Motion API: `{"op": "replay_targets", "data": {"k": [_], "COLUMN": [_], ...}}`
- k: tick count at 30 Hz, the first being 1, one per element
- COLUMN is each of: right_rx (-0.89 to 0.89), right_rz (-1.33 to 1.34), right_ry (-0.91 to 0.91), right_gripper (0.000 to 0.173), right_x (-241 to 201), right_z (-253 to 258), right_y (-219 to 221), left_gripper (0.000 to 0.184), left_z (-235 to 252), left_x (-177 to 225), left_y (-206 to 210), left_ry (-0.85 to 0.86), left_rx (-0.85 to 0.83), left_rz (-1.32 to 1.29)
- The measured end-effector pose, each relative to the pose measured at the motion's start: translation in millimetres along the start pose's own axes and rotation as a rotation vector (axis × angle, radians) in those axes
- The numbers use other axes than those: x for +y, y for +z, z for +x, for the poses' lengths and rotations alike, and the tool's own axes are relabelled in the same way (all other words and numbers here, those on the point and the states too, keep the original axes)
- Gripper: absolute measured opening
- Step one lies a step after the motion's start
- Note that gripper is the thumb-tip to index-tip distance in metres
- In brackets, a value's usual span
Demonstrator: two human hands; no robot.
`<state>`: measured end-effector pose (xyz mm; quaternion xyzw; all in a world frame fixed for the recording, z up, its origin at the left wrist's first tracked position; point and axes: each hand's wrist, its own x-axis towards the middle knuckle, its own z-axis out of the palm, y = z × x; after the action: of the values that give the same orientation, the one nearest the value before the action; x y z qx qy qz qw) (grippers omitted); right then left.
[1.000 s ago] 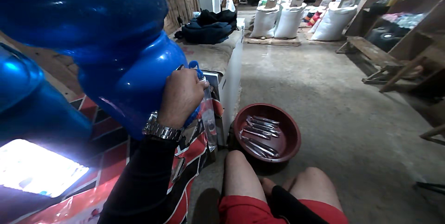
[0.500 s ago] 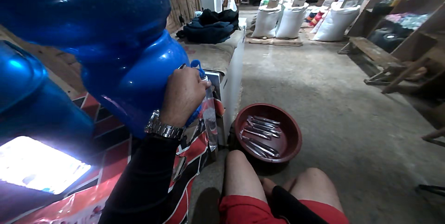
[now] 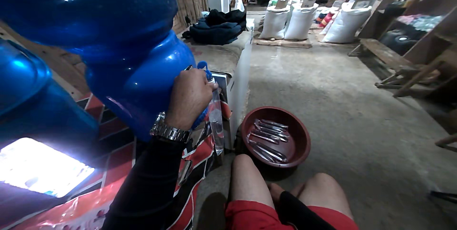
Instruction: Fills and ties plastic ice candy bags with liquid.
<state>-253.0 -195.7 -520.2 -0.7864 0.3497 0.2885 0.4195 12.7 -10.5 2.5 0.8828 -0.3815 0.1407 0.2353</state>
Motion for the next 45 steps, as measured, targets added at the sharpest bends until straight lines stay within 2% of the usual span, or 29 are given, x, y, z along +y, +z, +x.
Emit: {"op": "replay_targets", "data": {"k": [4,8,18,25,29,33,40,45], "right_rx": [-0.024,-0.003,-0.014,-0.047,-0.023,-0.037,-0.027,-0.068], "right_rz": [0.013,-0.022,-0.015,0.018,-0.008,-0.039,-0.014,-0.098], "right_ry": [-0.025,0.001,-0.003,0.025,0.032,0.058,0.056,0.058], "right_gripper": [0.051,0.052,0.047,0.049,0.052,0.057,0.052,0.052], "right_x": [24.4,43.0,38.9,8.4,23.7,-3.3,5.0,7.6], "right_z": [33.2,58.9,49.2,15.9,31.3,-1.4,6.4,11.5], "right_y": [6.3,15.8,12.0,1.0,4.9,-5.5,1.6,-2.6], "left_gripper": [0.034,0.034,0.034,0.035,0.035,0.034,0.035,0.034], "left_z": [10.3,3.9,0.1,1.0,1.7,9.9,7.5,4.3], "left_x": [3.6,0.1,-0.5,0.5,-0.4,3.5,3.5,1.6], "left_y": [-2.0,0.6,1.5,0.9,1.8,-0.4,-0.5,0.4], "left_ry": [-0.066,-0.016,0.008,0.003,0.007,-0.058,-0.041,-0.015], "left_rx": [-0.049,-0.009,0.006,-0.001,0.006,-0.043,-0.045,-0.028], "left_rz": [0.038,0.012,0.007,0.012,0.01,0.035,0.036,0.02]}}
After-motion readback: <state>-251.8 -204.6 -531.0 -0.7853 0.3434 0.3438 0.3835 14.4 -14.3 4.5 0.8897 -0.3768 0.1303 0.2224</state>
